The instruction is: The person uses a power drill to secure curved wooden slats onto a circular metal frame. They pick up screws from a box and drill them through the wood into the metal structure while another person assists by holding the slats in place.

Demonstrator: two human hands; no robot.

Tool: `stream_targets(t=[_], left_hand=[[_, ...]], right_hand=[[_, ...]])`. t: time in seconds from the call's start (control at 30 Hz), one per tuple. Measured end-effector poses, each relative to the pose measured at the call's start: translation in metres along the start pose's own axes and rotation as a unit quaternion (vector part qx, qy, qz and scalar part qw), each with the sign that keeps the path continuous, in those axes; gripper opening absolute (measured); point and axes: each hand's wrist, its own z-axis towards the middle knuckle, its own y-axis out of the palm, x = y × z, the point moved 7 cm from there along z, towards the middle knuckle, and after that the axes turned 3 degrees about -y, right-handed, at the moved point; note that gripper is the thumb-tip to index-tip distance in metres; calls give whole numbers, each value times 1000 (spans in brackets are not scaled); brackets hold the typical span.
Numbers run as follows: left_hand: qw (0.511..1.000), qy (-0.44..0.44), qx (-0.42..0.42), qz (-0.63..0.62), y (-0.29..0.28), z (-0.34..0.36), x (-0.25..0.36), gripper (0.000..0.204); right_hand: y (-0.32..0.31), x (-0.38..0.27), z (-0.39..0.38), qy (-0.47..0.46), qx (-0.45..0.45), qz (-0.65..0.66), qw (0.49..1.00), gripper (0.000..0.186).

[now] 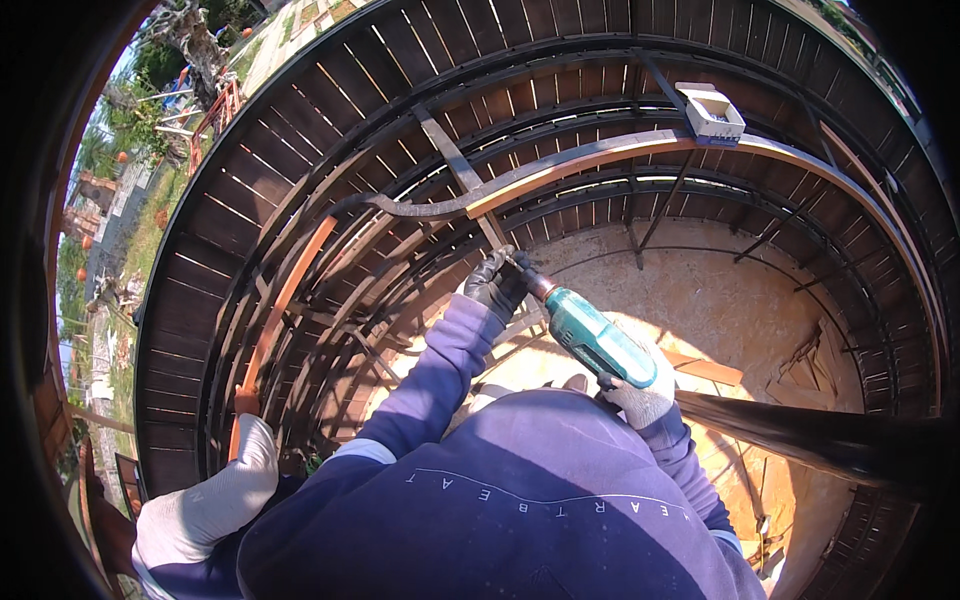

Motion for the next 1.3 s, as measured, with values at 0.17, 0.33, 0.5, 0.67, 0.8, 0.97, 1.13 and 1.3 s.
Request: stream_targets(t=[0.17, 0.33, 0.5, 0.67, 0.8, 0.97, 1.13, 1.3], left_hand=[[986, 25, 101, 128, 1, 8, -2, 22], [991, 41, 46, 119, -2, 33, -11, 20], [998, 59, 32, -10, 53, 51, -25, 23], [993, 56, 80, -61, 113, 56, 0, 23], [989, 136, -60, -18, 203, 18, 43, 20], [962, 154, -223, 22, 277, -28, 82, 23], [957, 133, -257, 17, 262, -36, 103, 20], [966, 133, -207, 85, 238, -11, 91, 20]], right_hand=[[-9, -6, 1, 22, 48, 153, 987, 77], [-8, -16, 1, 51, 18, 276, 960, 69], [-21, -46, 11, -43, 12, -19, 999, 91], [-8, -66, 37, -61, 17, 61, 996, 90], [-22, -135, 56, -219, 91, -28, 971, 69], [-27, -167, 92, -331, 30, -80, 940, 67], [-10, -154, 91, -363, 46, -73, 928, 70], [6, -106, 80, -329, 81, -75, 938, 69]])
